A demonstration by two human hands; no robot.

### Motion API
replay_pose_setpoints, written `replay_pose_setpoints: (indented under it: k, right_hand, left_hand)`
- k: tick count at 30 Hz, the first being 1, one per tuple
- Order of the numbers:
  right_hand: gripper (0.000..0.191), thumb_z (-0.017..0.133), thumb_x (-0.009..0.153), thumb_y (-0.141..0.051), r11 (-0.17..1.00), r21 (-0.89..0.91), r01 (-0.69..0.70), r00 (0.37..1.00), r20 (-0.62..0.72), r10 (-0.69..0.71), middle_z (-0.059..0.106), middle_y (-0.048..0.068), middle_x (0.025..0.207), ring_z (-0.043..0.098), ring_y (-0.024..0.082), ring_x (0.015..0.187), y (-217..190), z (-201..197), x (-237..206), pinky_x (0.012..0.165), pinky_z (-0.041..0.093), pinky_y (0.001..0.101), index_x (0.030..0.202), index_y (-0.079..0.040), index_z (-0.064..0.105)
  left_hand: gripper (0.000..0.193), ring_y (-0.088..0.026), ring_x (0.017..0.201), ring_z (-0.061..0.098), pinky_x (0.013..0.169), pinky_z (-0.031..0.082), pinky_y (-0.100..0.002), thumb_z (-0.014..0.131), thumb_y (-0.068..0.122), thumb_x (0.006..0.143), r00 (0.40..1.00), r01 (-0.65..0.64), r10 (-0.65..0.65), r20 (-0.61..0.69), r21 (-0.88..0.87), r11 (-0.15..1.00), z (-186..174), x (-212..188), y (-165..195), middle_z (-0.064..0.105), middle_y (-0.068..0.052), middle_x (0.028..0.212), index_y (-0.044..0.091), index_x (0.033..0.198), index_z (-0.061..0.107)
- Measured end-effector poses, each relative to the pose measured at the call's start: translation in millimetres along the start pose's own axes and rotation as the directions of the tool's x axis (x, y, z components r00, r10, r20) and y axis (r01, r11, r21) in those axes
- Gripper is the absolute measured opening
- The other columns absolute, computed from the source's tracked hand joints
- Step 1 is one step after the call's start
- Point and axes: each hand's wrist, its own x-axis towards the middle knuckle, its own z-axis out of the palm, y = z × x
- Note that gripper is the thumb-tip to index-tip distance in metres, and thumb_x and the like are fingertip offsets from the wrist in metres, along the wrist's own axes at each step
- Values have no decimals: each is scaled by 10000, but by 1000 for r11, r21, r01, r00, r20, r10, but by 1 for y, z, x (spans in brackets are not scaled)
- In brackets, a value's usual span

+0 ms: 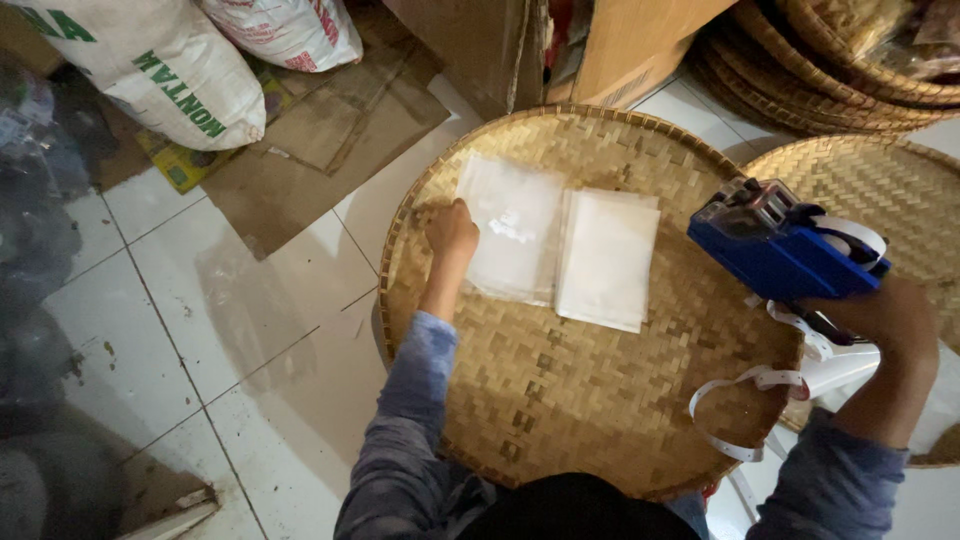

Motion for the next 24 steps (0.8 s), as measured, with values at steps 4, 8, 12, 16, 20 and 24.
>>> replay_pose_setpoints:
  k: [4,8,12,16,20,24]
  right_hand:
    - [762,929,591,-542,997,56,58,998,-31,-57,770,235,966,753,392,904,-9,-8,-3,774,576,478,1155,-58,764]
    - [693,932,601,-457,980,186,63,997,22,-68,778,193,955,760,326,830,-27,-22,-8,769,575,455,1141,-62,750]
    - [672,920,615,-386,945,299,130,991,-6,-135,771,156,966,741,286,850,-43,-35,-16,773,558,433,1186,-84,737]
    - [682,951,605,-367,969,241,59,997,24,-67,772,167,963,742,308,864,-45,-39,-21,754,560,443,1192,-88,744]
    - [598,931,671,-411,948,294,-124,987,138,86,791,199,889,779,326,760,-39,-33,-23,717,606,461,1100,-41,740]
    - [625,926,663,-401,969,216,124,992,-21,-122,770,164,959,745,287,837,-30,-32,-23,770,569,430,1159,-67,744]
  left_hand:
    - [379,-383,1036,690,849,557,-483,632,106,840,991,-10,13,-136,19,1000,-2,-2,3,698,-206,1092,18,1204,573]
    - [520,-374,1075,655,859,533,-491,716,353,793,906,-208,208,-368,41,977,3,-15,35,657,-200,1151,35,1172,553]
    - [532,-361,1018,674,874,520,-493,631,551,966,973,-175,215,81,-345,922,27,-53,95,701,-165,1089,61,1174,616]
    - [741,-347,921,681,778,523,-468,745,672,737,941,-325,337,24,-201,924,43,-86,113,709,-185,972,3,1039,643]
    - [545,-315,979,681,917,511,-461,706,648,892,904,-387,406,136,-145,910,45,-95,113,755,-113,989,106,937,734]
    - [526,-316,999,669,862,492,-492,695,601,898,935,-318,339,102,-176,932,36,-103,119,747,-106,982,82,967,744]
